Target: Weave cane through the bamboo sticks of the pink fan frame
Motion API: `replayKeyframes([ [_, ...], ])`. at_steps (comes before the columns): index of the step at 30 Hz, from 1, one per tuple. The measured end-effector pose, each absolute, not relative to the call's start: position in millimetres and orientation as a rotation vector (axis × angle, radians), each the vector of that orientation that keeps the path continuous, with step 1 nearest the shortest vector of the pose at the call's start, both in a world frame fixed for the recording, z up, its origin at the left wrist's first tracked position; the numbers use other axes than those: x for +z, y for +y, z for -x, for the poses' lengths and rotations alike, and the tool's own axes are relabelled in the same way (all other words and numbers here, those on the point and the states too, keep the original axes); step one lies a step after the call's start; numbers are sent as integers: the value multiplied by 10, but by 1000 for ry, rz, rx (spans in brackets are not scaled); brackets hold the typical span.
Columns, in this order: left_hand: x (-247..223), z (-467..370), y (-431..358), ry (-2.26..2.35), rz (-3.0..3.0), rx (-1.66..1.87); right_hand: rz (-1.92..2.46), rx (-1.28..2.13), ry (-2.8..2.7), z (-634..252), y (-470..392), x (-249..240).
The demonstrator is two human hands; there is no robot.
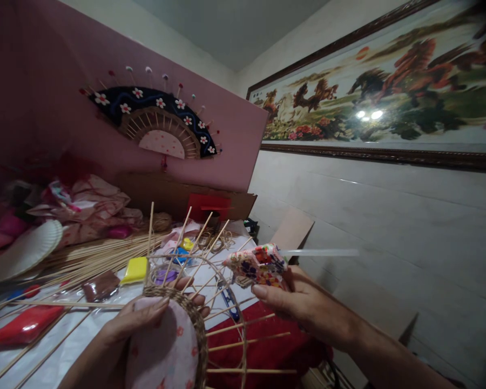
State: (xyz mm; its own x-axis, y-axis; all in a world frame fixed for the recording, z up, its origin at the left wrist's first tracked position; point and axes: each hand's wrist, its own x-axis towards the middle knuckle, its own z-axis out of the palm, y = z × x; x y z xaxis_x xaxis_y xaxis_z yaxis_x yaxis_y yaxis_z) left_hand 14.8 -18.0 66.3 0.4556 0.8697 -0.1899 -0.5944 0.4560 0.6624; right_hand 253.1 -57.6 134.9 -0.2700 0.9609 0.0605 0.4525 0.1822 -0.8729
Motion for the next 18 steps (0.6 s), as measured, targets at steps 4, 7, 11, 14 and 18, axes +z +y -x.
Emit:
replayKeyframes([
  [4, 640, -130, -157, 540, -543, 949, 1296, 960, -1769, -2551, -578, 1334],
  [7, 634, -126, -157, 537, -549, 948, 1254, 932, -1716, -2567, -586, 1333],
  [11, 648, -138, -172, 550, -549, 960, 1213, 973, -1636, -2614, -595, 1324],
  [14, 658, -147, -182, 564, -529, 975, 1184, 958, -1616, -2639, -598, 1318],
  [18, 612, -131, -185, 708, -537, 963, 1239, 936, -1632, -2619, -601, 1348],
])
